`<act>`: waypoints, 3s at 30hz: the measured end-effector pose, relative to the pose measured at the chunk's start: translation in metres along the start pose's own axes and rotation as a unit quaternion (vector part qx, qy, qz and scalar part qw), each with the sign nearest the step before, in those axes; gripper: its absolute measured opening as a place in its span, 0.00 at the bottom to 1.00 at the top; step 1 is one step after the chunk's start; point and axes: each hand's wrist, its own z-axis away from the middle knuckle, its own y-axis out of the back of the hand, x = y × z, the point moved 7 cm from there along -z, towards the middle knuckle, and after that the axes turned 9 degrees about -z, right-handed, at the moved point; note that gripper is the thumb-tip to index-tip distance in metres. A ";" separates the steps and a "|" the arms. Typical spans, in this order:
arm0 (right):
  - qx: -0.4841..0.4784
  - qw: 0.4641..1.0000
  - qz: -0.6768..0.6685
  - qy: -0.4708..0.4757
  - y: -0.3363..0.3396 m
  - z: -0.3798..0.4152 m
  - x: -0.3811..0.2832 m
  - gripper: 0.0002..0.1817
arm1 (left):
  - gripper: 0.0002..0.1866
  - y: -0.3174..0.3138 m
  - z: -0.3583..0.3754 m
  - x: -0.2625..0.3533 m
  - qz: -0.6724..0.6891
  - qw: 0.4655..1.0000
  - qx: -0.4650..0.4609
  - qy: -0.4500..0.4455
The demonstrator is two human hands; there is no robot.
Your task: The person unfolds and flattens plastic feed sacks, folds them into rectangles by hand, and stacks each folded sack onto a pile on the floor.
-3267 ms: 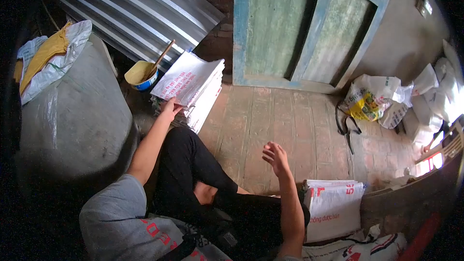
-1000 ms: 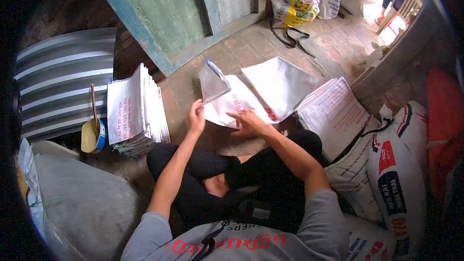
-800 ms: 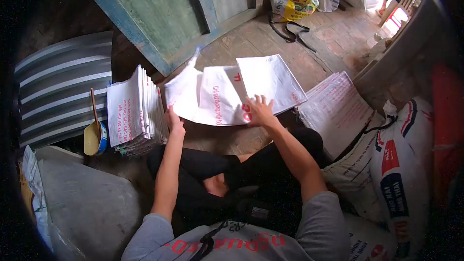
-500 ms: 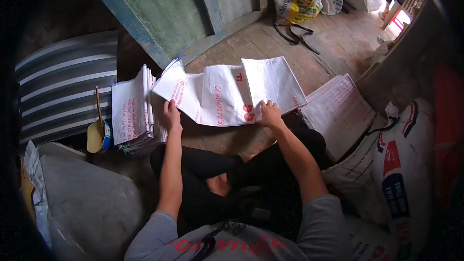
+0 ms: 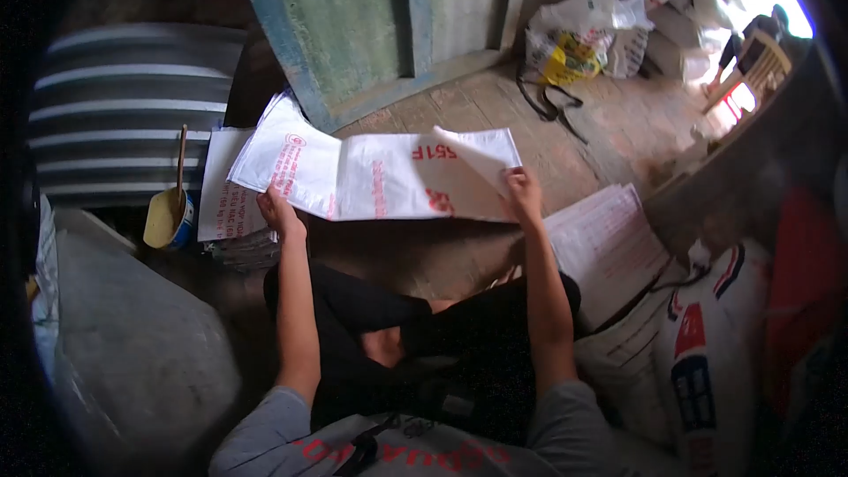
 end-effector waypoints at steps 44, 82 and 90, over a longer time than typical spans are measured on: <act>-0.410 0.884 0.226 -0.004 -0.092 0.081 -0.062 0.19 | 0.39 -0.023 0.068 -0.098 -0.735 0.566 -0.373 0.029; -0.233 0.926 0.228 -0.191 -0.094 0.032 0.080 0.18 | 0.22 -0.009 0.338 -0.101 -0.095 0.803 -0.253 0.531; -0.177 0.924 0.194 -0.279 -0.082 0.045 0.085 0.19 | 0.20 -0.010 0.305 -0.158 -0.131 0.795 -0.162 0.570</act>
